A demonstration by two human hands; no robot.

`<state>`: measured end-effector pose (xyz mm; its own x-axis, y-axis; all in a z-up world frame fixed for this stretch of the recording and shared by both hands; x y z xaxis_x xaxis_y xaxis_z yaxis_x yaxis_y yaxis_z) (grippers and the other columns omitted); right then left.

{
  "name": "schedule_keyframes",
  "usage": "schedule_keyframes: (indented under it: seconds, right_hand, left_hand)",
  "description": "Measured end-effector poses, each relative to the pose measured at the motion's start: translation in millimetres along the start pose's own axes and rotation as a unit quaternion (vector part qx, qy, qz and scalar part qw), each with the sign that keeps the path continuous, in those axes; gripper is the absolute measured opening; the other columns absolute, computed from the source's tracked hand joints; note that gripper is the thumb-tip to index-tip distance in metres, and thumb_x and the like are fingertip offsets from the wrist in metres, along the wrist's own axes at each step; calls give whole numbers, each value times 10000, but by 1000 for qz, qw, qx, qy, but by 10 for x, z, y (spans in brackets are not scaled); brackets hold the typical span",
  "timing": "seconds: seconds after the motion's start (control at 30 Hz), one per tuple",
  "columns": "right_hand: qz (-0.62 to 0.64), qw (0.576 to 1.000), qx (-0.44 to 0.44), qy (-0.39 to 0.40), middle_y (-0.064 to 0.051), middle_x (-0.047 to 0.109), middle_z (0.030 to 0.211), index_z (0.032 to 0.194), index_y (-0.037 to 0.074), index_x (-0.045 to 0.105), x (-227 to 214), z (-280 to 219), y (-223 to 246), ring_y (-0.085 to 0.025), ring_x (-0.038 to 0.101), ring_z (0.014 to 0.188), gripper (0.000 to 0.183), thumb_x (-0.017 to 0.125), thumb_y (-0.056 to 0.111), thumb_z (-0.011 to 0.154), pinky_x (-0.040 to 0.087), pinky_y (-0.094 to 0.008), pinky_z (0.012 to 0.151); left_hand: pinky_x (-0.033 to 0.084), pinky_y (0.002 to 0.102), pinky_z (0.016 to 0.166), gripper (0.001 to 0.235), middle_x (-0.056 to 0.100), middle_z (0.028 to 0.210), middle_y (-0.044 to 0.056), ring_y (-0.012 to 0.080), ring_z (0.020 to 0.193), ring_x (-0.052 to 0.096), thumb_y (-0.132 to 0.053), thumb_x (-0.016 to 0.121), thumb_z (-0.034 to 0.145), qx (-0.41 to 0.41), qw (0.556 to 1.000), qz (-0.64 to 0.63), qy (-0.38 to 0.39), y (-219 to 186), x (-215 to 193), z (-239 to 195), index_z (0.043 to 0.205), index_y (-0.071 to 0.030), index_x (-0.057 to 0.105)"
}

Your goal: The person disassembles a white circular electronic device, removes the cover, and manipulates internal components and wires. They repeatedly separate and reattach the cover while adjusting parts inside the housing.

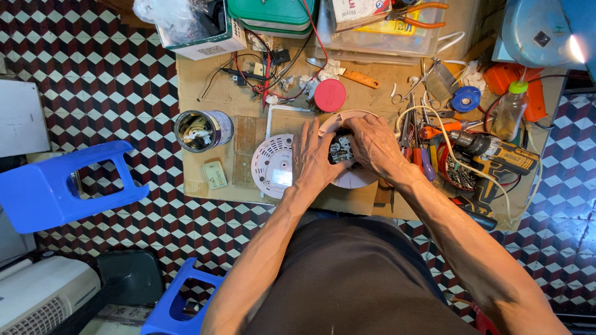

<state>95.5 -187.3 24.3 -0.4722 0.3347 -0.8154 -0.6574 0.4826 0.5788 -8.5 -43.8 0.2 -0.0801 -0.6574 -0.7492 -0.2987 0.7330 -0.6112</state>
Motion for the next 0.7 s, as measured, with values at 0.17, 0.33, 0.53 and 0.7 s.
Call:
schedule_keyframes:
  seconds: [0.17,0.33,0.53,0.7]
  right_hand:
    - [0,1000,-10,-10,-147,702,1088,1192,36,629,1,21,1,-342,613,1080,385,640,27,808,452,-453,933]
    - [20,999,37,9,-136,703,1087,1199,64,640,19,40,0,-328,617,1077,327,611,17,877,447,-457,929]
    - [-8,1000,16,8,-142,697,1102,1207,72,636,34,64,2,-347,606,1099,345,625,30,865,447,-460,966]
    - [-51,998,-30,13,-163,691,1094,1268,7,606,-12,54,69,-342,606,1071,450,672,64,827,458,-459,960]
  left_hand:
    - [195,621,1209,765,322,1595,282,470,1501,235,-409,905,664,2,1000,-5,-7,15,20,-4,1305,-92,634]
    - [212,602,1195,783,313,1585,300,486,1490,230,-407,912,674,-3,999,-38,-10,56,60,5,1317,-71,618]
    - [228,583,1201,785,309,1591,316,495,1486,241,-392,905,671,1,999,-38,-12,85,110,18,1328,-69,623]
    - [234,590,1192,787,330,1565,319,505,1469,268,-451,910,679,1,999,-27,-19,31,37,5,1311,-73,635]
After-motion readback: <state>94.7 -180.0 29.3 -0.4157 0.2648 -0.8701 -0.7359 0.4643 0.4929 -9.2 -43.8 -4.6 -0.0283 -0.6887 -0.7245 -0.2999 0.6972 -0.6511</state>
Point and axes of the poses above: each hand's wrist, its own z-axis towards the middle knuckle, its own x-axis out of the palm, y = z × x, the point moved 2 cm from there along z, towards the middle knuckle
